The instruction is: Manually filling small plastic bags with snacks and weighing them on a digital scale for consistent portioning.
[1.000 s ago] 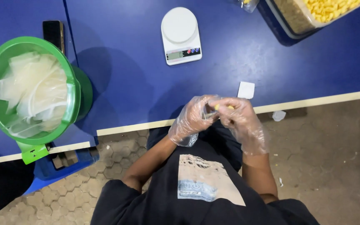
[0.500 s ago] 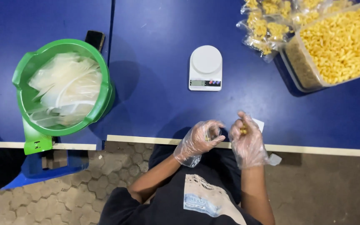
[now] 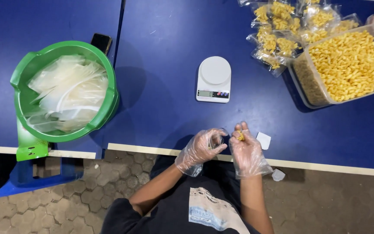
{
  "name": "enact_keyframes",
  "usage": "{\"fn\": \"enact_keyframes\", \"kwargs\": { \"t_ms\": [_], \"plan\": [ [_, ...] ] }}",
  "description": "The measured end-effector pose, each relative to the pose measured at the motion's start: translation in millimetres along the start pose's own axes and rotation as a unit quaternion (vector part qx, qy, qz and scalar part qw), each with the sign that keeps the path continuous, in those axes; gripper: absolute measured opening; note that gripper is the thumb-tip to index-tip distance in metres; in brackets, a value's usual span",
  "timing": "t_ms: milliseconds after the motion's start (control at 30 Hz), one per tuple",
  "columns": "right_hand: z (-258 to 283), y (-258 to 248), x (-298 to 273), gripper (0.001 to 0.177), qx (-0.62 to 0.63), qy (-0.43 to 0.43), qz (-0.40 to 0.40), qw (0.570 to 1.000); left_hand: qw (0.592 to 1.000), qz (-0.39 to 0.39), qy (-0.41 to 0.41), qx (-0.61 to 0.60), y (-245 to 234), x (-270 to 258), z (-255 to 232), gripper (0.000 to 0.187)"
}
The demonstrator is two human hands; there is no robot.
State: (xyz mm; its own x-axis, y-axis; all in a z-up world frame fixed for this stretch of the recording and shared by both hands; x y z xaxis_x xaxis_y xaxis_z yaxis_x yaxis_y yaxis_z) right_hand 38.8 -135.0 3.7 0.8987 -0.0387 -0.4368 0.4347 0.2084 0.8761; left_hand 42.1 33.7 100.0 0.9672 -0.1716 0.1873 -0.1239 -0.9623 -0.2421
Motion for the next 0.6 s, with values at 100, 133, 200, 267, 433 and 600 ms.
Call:
{"fn": "enact_keyframes", "kwargs": {
  "t_ms": [100,133,200,267,433,600],
  "plan": [
    [-7.4,7.3,-5.4,0.033,-0.057,0.007,-0.009,0.998,1.0,0.012,-0.001,0.017,3.7,0.0,1.6,0.03],
    [-7.3,8.0,-5.8,0.033,-0.058,0.006,-0.008,0.998,1.0,0.011,0.001,0.016,2.9,0.7,-2.1,0.03],
    [-9.1,14.5,-7.3,0.028,-0.086,0.012,0.04,0.995,1.0,0.025,-0.011,0.01,3.1,1.4,-7.2,0.031],
    [-4.7,20.2,-10.0,0.027,-0.111,0.008,0.06,0.992,1.0,0.025,-0.013,-0.002,5.0,2.7,-4.3,0.029],
    [0.2,31.6,-15.7,0.022,-0.15,-0.002,0.113,0.982,1.0,0.023,-0.02,-0.009,4.1,4.0,7.4,0.033],
    [-6.5,36.7,-23.5,0.022,-0.199,0.002,0.126,0.972,0.997,0.04,-0.067,-0.019,8.6,2.7,10.2,0.032]
  ]
}}
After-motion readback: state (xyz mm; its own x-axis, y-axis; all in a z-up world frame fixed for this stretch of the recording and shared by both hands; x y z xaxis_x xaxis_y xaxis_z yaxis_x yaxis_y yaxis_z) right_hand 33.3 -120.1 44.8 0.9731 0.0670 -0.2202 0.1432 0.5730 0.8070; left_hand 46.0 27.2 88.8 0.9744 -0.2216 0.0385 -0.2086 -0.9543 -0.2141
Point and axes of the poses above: each hand's wrist, its own x-axis towards the middle knuckle, its own y-axis out of the palm, z = x × y, the point moved 7 cm from there along x, towards the middle knuckle, and after that the axes turned 6 degrees about -y, right-handed, at the moved point
